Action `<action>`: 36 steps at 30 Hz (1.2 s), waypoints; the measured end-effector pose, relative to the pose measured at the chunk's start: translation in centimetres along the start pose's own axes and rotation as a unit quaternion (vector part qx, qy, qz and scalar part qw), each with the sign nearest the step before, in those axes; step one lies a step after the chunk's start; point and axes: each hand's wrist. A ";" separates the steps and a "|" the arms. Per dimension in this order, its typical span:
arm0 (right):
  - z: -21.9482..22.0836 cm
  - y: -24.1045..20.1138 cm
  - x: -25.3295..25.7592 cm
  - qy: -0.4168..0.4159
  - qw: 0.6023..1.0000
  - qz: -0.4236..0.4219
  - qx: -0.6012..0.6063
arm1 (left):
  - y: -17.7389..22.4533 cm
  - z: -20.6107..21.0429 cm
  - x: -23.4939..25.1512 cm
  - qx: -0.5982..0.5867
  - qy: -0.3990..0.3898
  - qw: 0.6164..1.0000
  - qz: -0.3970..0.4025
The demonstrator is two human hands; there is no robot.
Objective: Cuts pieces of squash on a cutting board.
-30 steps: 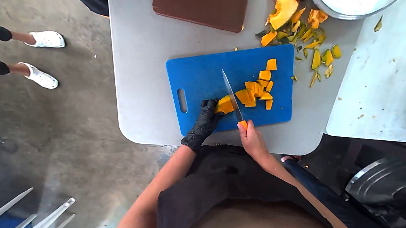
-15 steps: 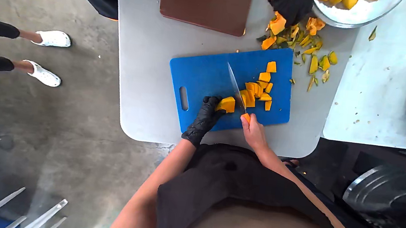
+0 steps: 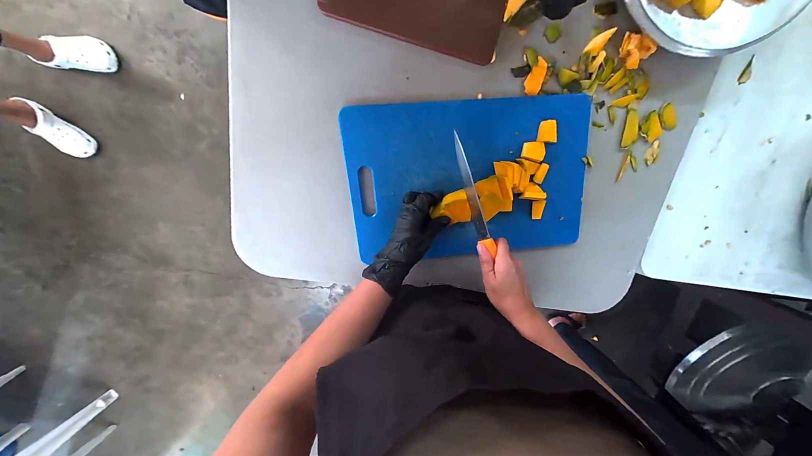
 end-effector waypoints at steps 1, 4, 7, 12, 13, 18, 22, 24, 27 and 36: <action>0.0 -0.2 0.1 -0.012 1.000 0.013 0.004 | 0.1 0.0 0.0 -0.002 0.001 1.000 -0.008; 0.4 -0.8 0.7 -0.039 0.997 0.056 0.029 | 0.3 -0.2 0.0 0.016 -0.005 1.000 -0.013; 1.4 -1.3 2.4 -0.043 0.994 0.086 0.043 | 0.1 -0.7 -0.2 0.018 -0.023 1.000 0.002; 1.9 -1.3 4.0 -0.042 0.994 0.104 0.018 | 0.1 -0.6 0.1 -0.029 -0.022 0.999 -0.003; 1.6 -1.0 4.0 -0.033 0.995 0.093 0.005 | 0.4 -0.5 0.3 -0.030 -0.020 0.999 -0.011; -0.4 0.1 3.2 0.019 0.999 0.038 0.016 | 0.5 -0.3 0.2 -0.002 0.019 1.000 -0.020; -0.5 0.1 1.2 0.052 0.998 -0.041 0.009 | 1.0 -0.4 -0.1 -0.013 0.017 0.998 -0.052; -0.1 0.0 0.8 0.047 0.998 -0.048 -0.001 | 1.2 -0.4 0.0 -0.028 0.017 0.997 -0.067; 0.1 -0.3 0.6 0.022 0.999 -0.029 -0.024 | 0.7 -0.3 0.0 -0.035 0.025 0.998 -0.054; 1.9 -1.3 2.2 0.010 0.997 0.052 -0.053 | -0.9 -0.3 0.3 -0.045 0.025 0.998 -0.023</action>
Point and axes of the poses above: each hand's wrist, its own x-axis towards the middle knuckle, its own z-axis out of the palm, y = z × x, and after that the axes turned 6 degrees about -y, right-handed
